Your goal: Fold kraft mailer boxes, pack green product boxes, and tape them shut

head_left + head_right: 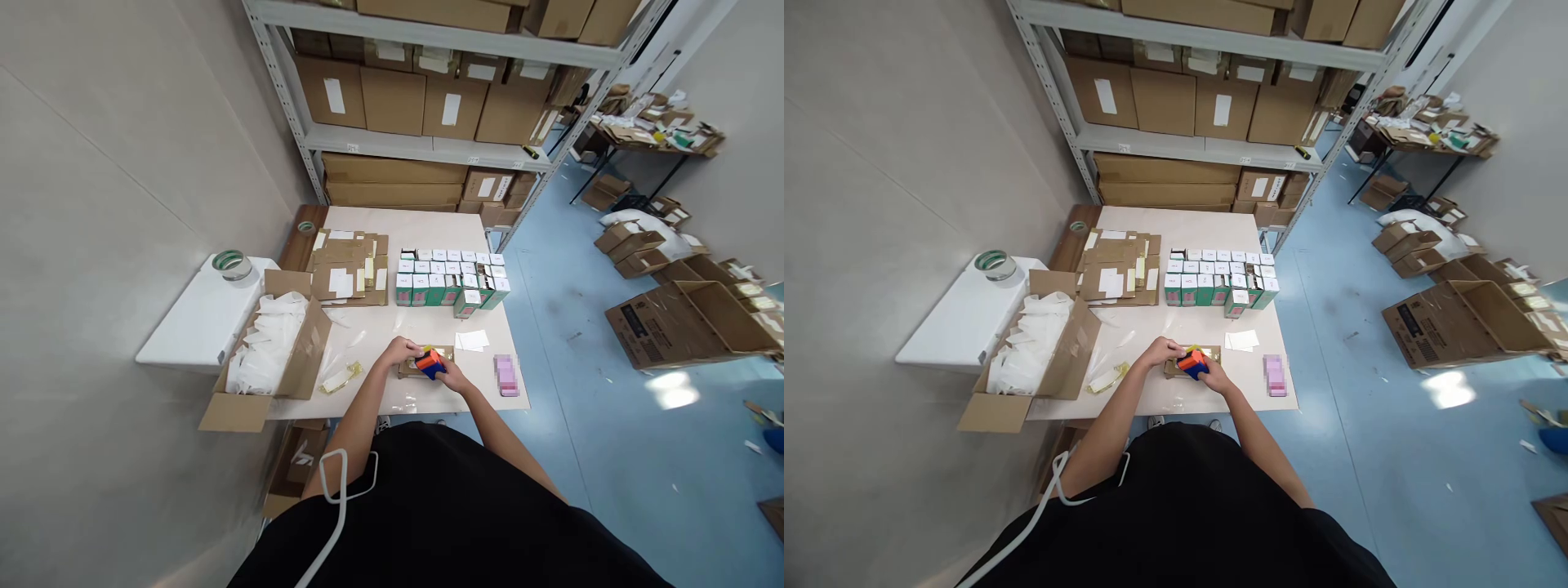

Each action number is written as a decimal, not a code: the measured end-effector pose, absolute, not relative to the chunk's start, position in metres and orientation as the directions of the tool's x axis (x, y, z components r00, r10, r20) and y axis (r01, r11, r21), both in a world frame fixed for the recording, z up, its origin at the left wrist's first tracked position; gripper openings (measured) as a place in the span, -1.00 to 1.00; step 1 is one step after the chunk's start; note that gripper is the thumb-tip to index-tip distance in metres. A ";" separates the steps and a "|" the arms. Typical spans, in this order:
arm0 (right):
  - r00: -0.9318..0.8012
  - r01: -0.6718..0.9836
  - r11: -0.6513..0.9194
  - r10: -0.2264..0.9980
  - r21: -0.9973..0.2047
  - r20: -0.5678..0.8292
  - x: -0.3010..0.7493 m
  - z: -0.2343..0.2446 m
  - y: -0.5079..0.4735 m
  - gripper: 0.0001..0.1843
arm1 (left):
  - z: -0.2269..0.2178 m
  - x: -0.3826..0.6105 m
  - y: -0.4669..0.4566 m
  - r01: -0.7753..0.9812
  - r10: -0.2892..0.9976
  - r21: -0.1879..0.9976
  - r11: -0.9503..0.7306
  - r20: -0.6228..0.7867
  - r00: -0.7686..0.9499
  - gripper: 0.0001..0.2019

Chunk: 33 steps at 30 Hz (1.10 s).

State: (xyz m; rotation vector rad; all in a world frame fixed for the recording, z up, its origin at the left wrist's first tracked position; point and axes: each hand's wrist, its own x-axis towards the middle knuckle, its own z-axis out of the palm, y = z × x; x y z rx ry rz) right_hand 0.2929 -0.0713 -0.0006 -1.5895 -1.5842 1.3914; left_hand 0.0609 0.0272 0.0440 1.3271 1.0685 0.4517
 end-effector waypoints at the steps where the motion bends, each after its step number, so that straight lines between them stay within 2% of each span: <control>1: -0.186 0.437 -0.186 0.939 -0.880 -0.291 0.292 0.001 -0.072 -0.46 | 0.043 0.061 0.025 0.276 0.799 0.921 0.276 -0.379 0.467 -0.68; 6: -0.128 0.494 -0.152 0.961 -0.856 -0.245 0.286 0.004 -0.077 -0.38 | 0.037 0.064 0.015 0.215 0.843 0.908 0.360 -0.415 0.342 -0.71; 11: -0.143 0.490 -0.133 0.963 -0.862 -0.230 0.289 0.007 -0.075 -0.38 | 0.038 0.070 0.006 0.225 0.911 0.936 0.272 -0.326 0.253 -0.76; 23: -0.150 0.501 -0.122 0.963 -0.857 -0.224 0.303 0.035 -0.061 -0.35 | 0.062 0.061 0.001 0.266 0.985 0.951 0.154 -0.169 0.033 -0.71; 28: -0.185 0.511 -0.070 0.964 -0.856 -0.189 0.308 0.050 -0.051 -0.34 | 0.061 0.064 -0.004 0.242 0.981 0.951 0.192 -0.194 -0.015 -0.71; 33: -0.156 0.622 -0.106 0.954 -0.776 -0.255 0.320 0.050 -0.056 -0.34 | 0.055 0.046 0.002 0.232 0.974 0.947 0.221 -0.203 -0.099 -0.71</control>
